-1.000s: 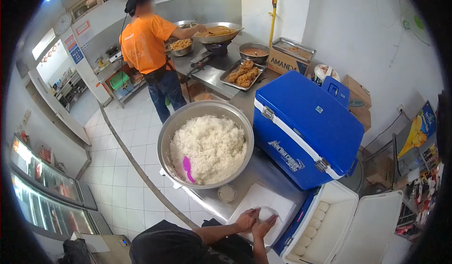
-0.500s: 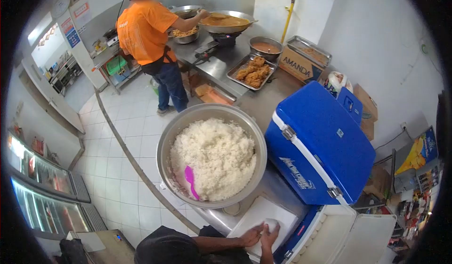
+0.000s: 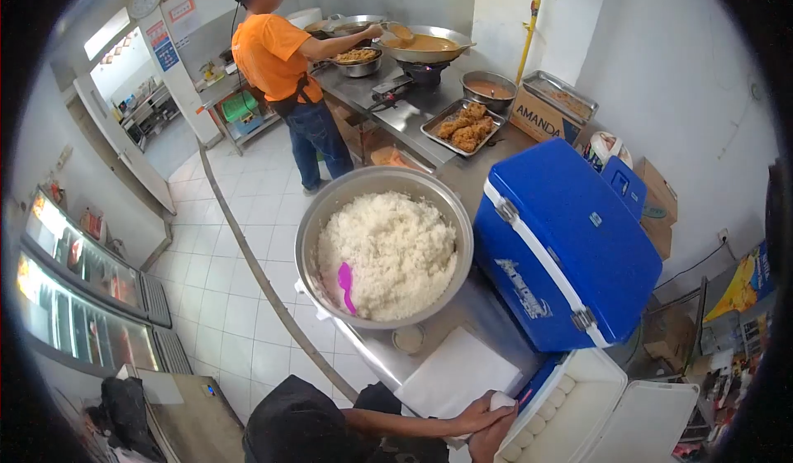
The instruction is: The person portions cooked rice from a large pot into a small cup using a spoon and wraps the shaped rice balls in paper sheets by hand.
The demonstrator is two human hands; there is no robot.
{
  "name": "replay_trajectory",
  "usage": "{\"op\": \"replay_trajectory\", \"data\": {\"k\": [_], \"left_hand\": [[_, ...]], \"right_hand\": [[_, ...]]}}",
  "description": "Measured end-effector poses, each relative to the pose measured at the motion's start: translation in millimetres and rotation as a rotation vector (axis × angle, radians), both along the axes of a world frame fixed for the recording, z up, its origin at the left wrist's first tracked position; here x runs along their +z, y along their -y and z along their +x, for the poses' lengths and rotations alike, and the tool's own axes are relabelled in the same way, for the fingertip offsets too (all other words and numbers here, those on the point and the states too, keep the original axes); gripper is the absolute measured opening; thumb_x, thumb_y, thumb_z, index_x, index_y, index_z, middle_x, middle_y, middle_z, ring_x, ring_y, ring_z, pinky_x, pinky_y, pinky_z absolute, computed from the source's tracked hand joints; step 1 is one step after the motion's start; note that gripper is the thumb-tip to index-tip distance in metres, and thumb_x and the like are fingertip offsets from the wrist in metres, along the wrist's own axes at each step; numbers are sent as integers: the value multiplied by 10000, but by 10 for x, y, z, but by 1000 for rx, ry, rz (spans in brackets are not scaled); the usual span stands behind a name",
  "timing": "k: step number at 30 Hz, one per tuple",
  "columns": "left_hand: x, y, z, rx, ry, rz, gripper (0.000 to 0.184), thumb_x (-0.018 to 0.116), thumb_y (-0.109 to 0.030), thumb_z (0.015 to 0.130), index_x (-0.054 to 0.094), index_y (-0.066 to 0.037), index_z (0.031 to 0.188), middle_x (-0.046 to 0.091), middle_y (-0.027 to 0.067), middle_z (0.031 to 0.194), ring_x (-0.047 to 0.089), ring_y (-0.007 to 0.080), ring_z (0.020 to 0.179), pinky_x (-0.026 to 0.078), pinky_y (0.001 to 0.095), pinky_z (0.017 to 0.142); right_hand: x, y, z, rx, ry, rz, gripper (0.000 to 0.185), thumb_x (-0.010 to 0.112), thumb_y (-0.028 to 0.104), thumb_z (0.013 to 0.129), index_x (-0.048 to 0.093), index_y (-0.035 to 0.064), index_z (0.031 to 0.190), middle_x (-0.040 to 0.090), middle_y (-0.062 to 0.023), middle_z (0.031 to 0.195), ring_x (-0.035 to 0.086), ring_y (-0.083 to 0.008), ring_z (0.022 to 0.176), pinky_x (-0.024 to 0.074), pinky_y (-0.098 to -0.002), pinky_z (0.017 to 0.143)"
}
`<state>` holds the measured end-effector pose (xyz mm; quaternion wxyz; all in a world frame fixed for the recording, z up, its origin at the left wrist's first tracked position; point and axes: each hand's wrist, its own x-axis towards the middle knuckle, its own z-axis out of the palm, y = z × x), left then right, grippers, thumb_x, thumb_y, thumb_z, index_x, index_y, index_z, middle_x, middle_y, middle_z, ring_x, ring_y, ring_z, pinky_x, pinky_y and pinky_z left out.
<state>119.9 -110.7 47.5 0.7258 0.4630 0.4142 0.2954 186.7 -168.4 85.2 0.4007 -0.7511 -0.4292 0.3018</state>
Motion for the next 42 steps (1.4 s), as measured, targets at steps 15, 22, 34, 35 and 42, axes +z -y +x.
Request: {"op": "replay_trajectory", "data": {"k": [15, 22, 34, 35, 42], "left_hand": [[305, 1168, 910, 107, -319, -271, 827, 802, -523, 765, 471, 47, 1263, 672, 143, 833, 660, 168, 704, 546, 312, 631], [522, 1177, 1084, 312, -117, -379, 670, 807, -415, 787, 503, 29, 1187, 674, 164, 840, 657, 194, 682, 538, 324, 576], [72, 1077, 1326, 255, -210, -199, 884, 703, -589, 817, 477, 103, 1318, 664, 112, 775, 656, 210, 676, 534, 313, 628], [-270, 1062, 1353, 251, -218, -142, 889, 682, -609, 822, 493, 119, 1295, 666, 114, 762, 658, 232, 671, 537, 321, 636], [158, 981, 1264, -137, -517, -318, 818, 596, -628, 867, 563, 64, 1301, 613, 265, 1174, 652, 295, 1030, 519, 418, 848]], "right_hand": [[-58, 1299, 1530, 278, -262, 36, 294, 624, 115, 974, 552, -8, 1231, 604, -133, 1118, 637, -219, 1022, 566, -335, 767], [-81, 1301, 1562, 186, -348, 126, 292, 678, 33, 870, 557, 2, 1134, 606, -148, 1188, 612, -260, 1142, 571, -390, 838], [-535, 1137, 1952, 191, -524, 179, 300, 731, 56, 892, 539, -23, 1109, 660, -133, 1088, 661, -187, 972, 571, -337, 846], [-557, 1181, 1963, 124, -654, 142, 314, 721, 62, 902, 531, -25, 1137, 661, -135, 1087, 659, -193, 984, 568, -344, 856], [-638, 1444, 2020, 70, -818, 22, 453, 652, 121, 966, 431, -29, 1332, 625, -163, 1159, 629, -263, 1090, 564, -426, 909]]}}
